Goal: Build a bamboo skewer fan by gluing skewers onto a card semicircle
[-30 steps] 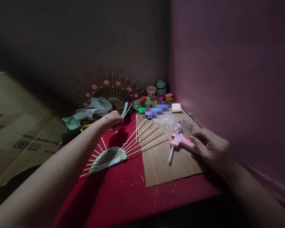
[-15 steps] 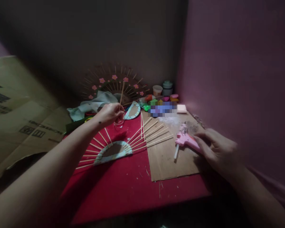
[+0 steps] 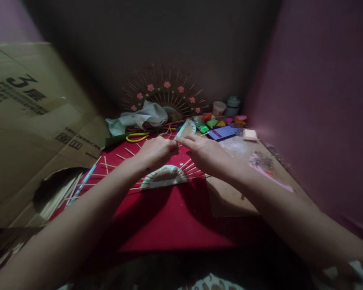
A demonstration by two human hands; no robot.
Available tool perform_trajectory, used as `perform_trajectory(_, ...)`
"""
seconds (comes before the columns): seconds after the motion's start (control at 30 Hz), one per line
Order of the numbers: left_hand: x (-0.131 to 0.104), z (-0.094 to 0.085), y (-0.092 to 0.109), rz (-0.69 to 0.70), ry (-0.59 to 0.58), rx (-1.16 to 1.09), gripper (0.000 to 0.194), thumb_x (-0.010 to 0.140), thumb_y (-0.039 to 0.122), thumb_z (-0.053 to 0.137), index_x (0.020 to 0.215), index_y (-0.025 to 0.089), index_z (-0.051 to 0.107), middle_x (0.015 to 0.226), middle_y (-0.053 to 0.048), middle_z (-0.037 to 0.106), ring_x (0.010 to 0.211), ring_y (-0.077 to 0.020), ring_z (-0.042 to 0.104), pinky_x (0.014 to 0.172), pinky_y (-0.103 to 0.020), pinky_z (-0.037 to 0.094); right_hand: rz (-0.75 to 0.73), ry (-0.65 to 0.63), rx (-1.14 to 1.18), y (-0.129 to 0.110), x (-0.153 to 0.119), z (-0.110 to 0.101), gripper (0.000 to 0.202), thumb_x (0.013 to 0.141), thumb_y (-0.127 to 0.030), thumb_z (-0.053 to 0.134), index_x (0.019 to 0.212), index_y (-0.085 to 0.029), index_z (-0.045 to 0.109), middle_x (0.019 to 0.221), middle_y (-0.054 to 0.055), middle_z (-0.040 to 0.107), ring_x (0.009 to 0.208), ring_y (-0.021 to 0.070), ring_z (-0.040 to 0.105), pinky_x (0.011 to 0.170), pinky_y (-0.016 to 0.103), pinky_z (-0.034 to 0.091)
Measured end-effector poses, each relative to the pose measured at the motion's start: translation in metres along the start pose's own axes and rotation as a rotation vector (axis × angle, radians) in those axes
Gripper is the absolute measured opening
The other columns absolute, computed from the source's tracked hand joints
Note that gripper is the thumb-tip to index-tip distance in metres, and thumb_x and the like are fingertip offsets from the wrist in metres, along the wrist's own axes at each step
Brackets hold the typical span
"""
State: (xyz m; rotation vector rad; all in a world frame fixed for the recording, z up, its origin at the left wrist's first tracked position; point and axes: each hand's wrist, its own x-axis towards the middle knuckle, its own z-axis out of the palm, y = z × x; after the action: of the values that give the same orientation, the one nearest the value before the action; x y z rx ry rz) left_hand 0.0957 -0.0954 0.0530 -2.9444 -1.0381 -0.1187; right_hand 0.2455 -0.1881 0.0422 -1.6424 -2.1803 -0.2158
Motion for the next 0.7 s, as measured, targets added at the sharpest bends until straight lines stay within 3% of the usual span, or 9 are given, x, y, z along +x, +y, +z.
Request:
perform_trajectory(0.13,-0.011,0.002,-0.007,0.041,0.049,-0.192,0.021,0.084,0.030,0.055,0.083,0.016,0.072,0.066,-0.004,0.066,0.057,-0.0120,0.052,0.056,-0.024,0.031,0.042,-0.052,-0.047,0.004,0.018,0.015,0.025,0.090,-0.011,0.045,0.096,-0.015,0.069,0.091,0.008,0.067,0.075,0.0158,0.057,0.062,0.027,0.035)
perform_trajectory(0.23,-0.017,0.004,-0.018,0.036,-0.029,-0.337,0.017,0.080,0.027,0.059,0.079,0.014,0.071,0.063,-0.002,0.065,0.057,-0.0108,0.052,0.057,-0.023,0.035,0.128,-0.007,0.012,0.014,0.022,0.021,0.020,0.089,-0.017,0.051,0.087,-0.018,0.070,0.083,0.005,0.068,0.071,0.0151,0.056,0.061,0.027,0.033)
perform_trajectory(0.37,-0.025,0.010,-0.032,0.017,-0.164,-0.407,0.019,0.080,0.028,0.057,0.073,0.014,0.068,0.061,0.000,0.061,0.058,-0.0109,0.052,0.057,-0.022,0.036,0.206,-0.046,0.171,0.033,0.020,0.031,0.016,0.083,-0.015,0.054,0.078,-0.018,0.069,0.076,0.004,0.066,0.069,0.0139,0.054,0.062,0.026,0.033)
perform_trajectory(0.43,-0.030,0.016,-0.037,0.038,-0.149,-0.432,0.024,0.078,0.033,0.062,0.090,0.014,0.068,0.077,-0.003,0.065,0.072,-0.0148,0.057,0.064,-0.024,0.040,0.219,-0.048,0.167,0.041,0.017,0.036,0.016,0.082,-0.015,0.053,0.077,-0.018,0.069,0.073,0.004,0.063,0.068,0.0140,0.053,0.062,0.026,0.034)
perform_trajectory(0.5,-0.036,0.022,-0.040,0.071,-0.095,-0.430,0.050,0.074,0.039,0.067,0.116,0.013,0.060,0.106,-0.010,0.064,0.098,-0.0218,0.055,0.079,-0.029,0.043,0.223,-0.021,0.121,0.047,0.013,0.038,0.018,0.083,-0.016,0.051,0.078,-0.017,0.068,0.073,0.005,0.061,0.066,0.0144,0.050,0.062,0.027,0.033)
perform_trajectory(0.57,-0.041,0.027,-0.040,0.094,-0.097,-0.379,0.072,0.070,0.044,0.071,0.131,0.014,0.048,0.127,-0.015,0.054,0.115,-0.0283,0.045,0.092,-0.037,0.040,0.227,0.015,0.071,0.051,0.009,0.038,0.019,0.083,-0.017,0.049,0.079,-0.018,0.067,0.075,0.005,0.060,0.065,0.0144,0.049,0.062,0.028,0.032)
perform_trajectory(0.7,-0.047,0.035,-0.035,0.089,-0.197,-0.280,0.082,0.068,0.046,0.074,0.137,0.017,0.040,0.132,-0.017,0.048,0.117,-0.0328,0.041,0.096,-0.044,0.037,0.217,0.027,0.006,0.051,0.005,0.035,0.020,0.084,-0.017,0.047,0.078,-0.017,0.067,0.077,0.006,0.061,0.064,0.0140,0.048,0.060,0.028,0.031)
